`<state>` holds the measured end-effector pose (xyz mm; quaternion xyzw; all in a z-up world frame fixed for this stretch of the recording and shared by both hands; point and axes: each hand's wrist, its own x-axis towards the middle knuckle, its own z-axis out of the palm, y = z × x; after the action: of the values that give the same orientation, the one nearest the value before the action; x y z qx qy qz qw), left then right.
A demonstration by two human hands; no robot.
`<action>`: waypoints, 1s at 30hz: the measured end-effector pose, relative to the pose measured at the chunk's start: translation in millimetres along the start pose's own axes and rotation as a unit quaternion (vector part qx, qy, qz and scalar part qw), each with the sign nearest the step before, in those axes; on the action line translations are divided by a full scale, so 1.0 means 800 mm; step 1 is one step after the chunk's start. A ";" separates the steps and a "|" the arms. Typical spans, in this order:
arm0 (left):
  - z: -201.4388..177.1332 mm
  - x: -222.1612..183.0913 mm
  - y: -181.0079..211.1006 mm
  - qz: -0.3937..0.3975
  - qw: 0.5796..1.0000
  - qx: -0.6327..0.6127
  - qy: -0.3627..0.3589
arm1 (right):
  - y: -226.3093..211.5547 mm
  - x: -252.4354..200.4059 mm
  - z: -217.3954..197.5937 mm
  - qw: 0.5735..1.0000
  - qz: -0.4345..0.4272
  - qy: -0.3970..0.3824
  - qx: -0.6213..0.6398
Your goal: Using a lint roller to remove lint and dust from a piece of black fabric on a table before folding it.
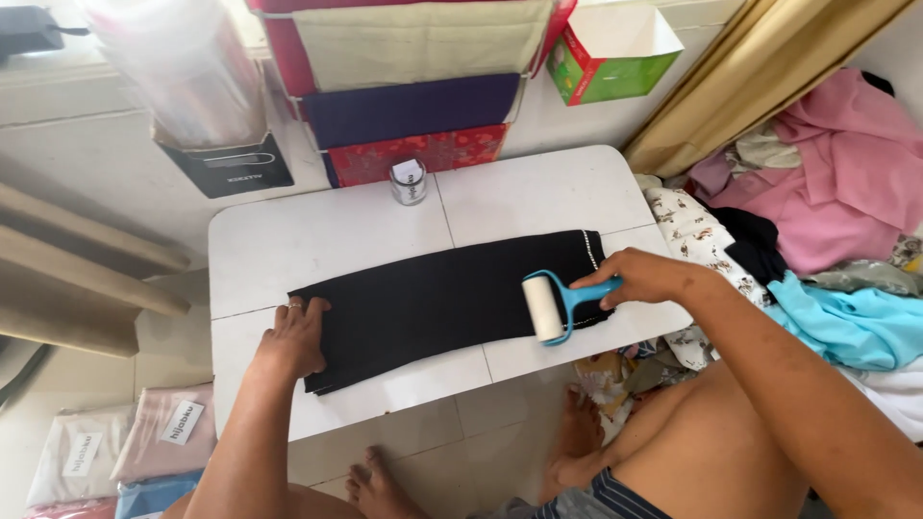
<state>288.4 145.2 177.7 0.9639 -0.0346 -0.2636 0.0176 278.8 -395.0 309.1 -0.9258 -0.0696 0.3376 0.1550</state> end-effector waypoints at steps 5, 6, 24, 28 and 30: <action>0.001 -0.006 0.003 -0.008 0.999 0.033 0.002 | -0.001 -0.024 -0.017 0.998 0.055 0.023 0.028; 0.006 -0.002 0.002 -0.011 0.998 0.060 0.009 | -0.006 -0.030 -0.021 0.997 0.053 0.038 0.041; -0.009 -0.009 0.046 -0.044 0.997 -0.002 -0.057 | 0.000 -0.041 0.015 0.974 0.160 0.103 -0.122; -0.003 -0.011 0.041 -0.037 0.998 -0.008 -0.059 | 0.002 -0.044 0.015 0.972 0.188 0.070 -0.121; -0.006 -0.008 0.042 -0.043 0.997 -0.015 -0.057 | 0.009 -0.037 0.018 0.975 0.158 0.110 -0.115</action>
<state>283.7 112.4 186.8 0.9474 0.0099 -0.3194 0.0188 247.0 -405.6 314.3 -0.9681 0.0566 0.2440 -0.0014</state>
